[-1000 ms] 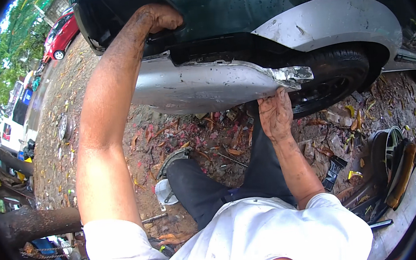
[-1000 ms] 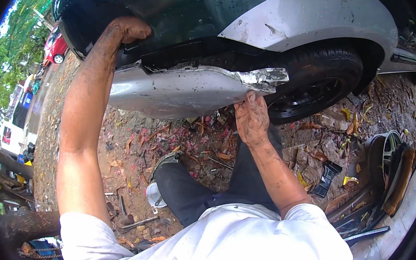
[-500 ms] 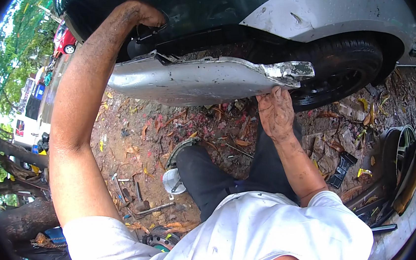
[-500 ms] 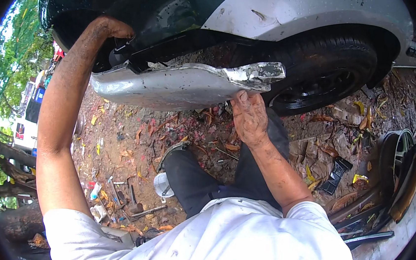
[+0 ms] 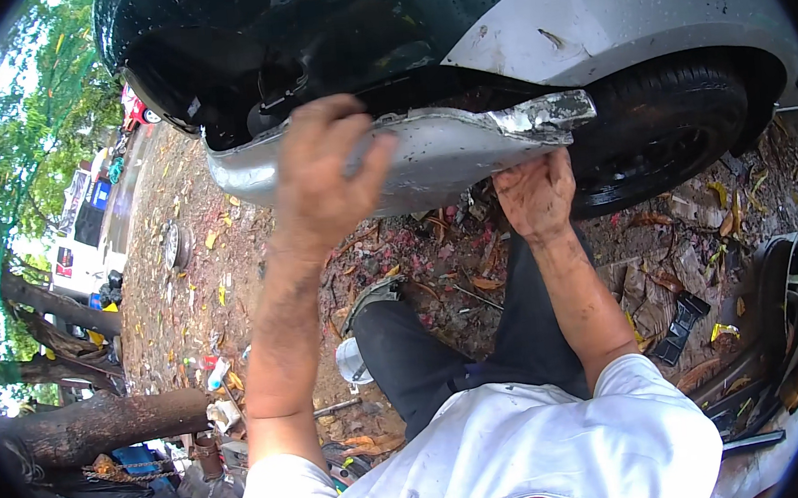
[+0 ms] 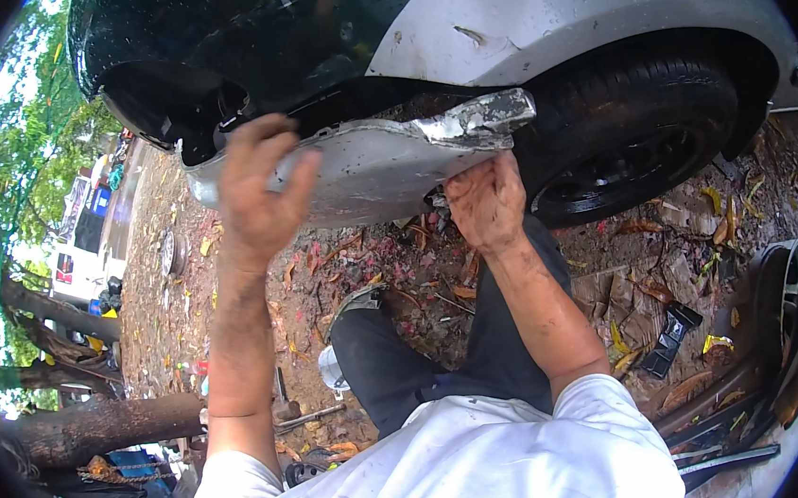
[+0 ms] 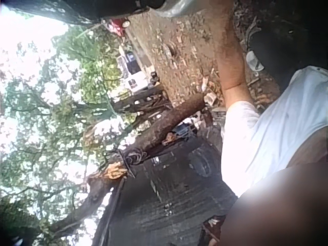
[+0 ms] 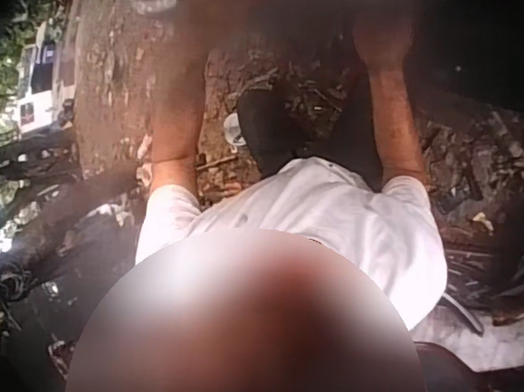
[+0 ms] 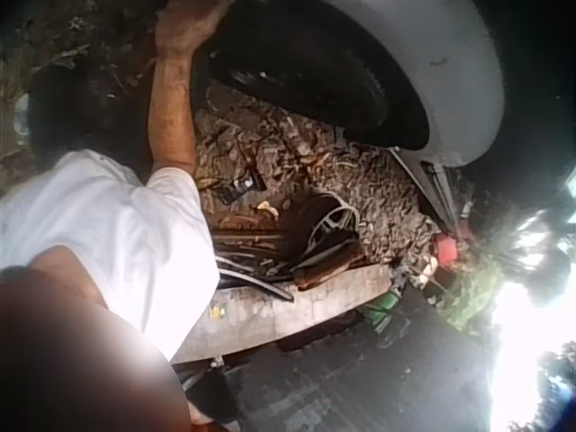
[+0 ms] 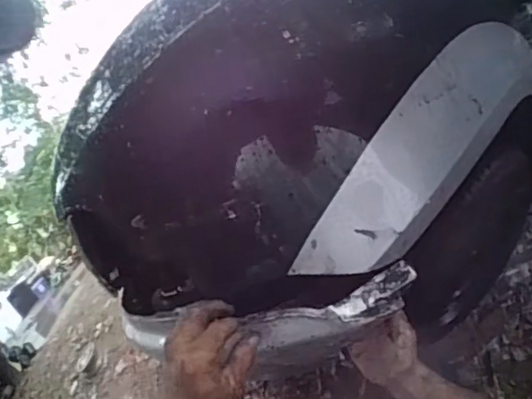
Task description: Repairing a damaged car bumper using hand tools.
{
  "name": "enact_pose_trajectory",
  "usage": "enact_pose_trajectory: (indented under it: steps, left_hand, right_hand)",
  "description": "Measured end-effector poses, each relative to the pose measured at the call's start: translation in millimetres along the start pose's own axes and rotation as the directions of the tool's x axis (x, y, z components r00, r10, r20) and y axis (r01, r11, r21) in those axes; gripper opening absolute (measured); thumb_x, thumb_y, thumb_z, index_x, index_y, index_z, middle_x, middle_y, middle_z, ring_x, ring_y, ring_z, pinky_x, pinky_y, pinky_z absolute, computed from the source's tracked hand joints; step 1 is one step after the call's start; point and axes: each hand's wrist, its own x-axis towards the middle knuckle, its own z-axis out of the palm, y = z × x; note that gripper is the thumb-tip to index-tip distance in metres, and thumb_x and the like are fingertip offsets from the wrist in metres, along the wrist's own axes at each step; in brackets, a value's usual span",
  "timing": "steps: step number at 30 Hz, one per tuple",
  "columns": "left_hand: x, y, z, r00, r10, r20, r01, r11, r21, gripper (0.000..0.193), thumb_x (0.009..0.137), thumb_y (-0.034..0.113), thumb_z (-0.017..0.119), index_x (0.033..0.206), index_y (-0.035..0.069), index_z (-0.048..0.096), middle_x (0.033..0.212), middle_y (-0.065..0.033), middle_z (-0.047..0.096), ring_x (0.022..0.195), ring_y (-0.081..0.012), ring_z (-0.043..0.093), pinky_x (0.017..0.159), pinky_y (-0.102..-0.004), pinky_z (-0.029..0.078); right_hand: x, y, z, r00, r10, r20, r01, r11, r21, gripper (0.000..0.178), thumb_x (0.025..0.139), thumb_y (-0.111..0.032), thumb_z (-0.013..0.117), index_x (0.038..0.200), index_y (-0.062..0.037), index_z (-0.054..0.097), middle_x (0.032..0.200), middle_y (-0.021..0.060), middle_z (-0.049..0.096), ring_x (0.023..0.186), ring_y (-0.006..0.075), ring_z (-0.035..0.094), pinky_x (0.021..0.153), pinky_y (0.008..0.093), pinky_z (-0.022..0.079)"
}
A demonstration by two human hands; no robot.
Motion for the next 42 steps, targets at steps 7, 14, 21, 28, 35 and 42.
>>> enact_pose_trajectory:
  steps: [7,14,21,28,35,42]
  left_hand:
    - [7,44,37,0.985,-0.155,0.079,0.157,0.987,-0.029,0.049,0.068,0.034,0.078,0.094,-0.003,0.061,0.089,-0.016,0.058,0.088,-0.0314,0.055,0.078,-0.04,0.044]
    - [-5,52,32,0.978,-0.195,0.078,0.201,0.977,-0.074,0.053,0.057,0.042,0.082,0.083,0.0,0.061,0.079,-0.0119,0.053,0.078,-0.0301,0.052,0.071,-0.041,0.04]
    - [-6,56,32,0.972,-0.224,0.077,0.227,0.974,-0.029,0.054,0.056,0.042,0.082,0.083,0.0,0.061,0.08,-0.0114,0.053,0.079,-0.0297,0.052,0.072,-0.0405,0.04]
    - [-7,56,33,0.976,-0.219,0.005,0.219,0.972,-0.083,0.052,0.057,0.042,0.081,0.082,0.001,0.064,0.079,-0.0104,0.054,0.079,-0.0283,0.051,0.075,-0.0397,0.04]
    - [-10,59,33,0.972,-0.236,-0.014,0.233,0.967,-0.099,0.056,0.056,0.043,0.082,0.084,-0.001,0.063,0.081,-0.0118,0.054,0.081,-0.0292,0.052,0.076,-0.0399,0.041]
    - [-11,56,35,0.967,-0.253,-0.03,0.247,0.961,-0.121,0.056,0.058,0.045,0.081,0.085,-0.001,0.063,0.082,-0.0116,0.053,0.081,-0.0292,0.051,0.077,-0.04,0.042]
  right_hand:
    - [44,11,25,0.963,0.269,-0.028,-0.256,0.873,-0.416,0.048,0.092,-0.037,0.049,0.121,0.0007,0.05,0.117,0.0143,0.058,0.107,0.0232,0.056,0.093,0.0378,0.045]
    - [47,-27,66,0.977,0.152,-0.152,-0.214,0.648,-0.731,0.027,0.089,-0.021,0.06,0.104,0.0018,0.062,0.099,0.0102,0.066,0.095,0.0152,0.061,0.087,0.0303,0.048]
    - [61,-22,66,0.988,0.135,0.075,-0.022,0.603,-0.797,0.045,0.088,-0.009,0.06,0.128,0.0018,0.044,0.136,0.0143,0.043,0.124,0.0232,0.044,0.102,0.0343,0.039]
    - [67,-27,51,0.987,0.161,0.016,-0.074,0.542,-0.837,0.034,0.078,-0.01,0.058,0.111,-0.0019,0.056,0.106,0.0051,0.059,0.102,0.0223,0.056,0.088,0.0356,0.045]
    - [93,-14,40,0.909,0.057,0.412,0.35,-0.64,-0.684,0.035,0.081,-0.007,0.047,0.115,-0.0108,0.057,0.111,0.0141,0.059,0.105,0.0311,0.055,0.09,0.041,0.044]
    - [110,-27,31,0.963,0.266,-0.038,-0.128,0.331,-0.935,0.022,0.083,-0.002,0.055,0.103,-0.0094,0.058,0.09,0.0034,0.06,0.084,0.0157,0.057,0.079,0.0318,0.046]
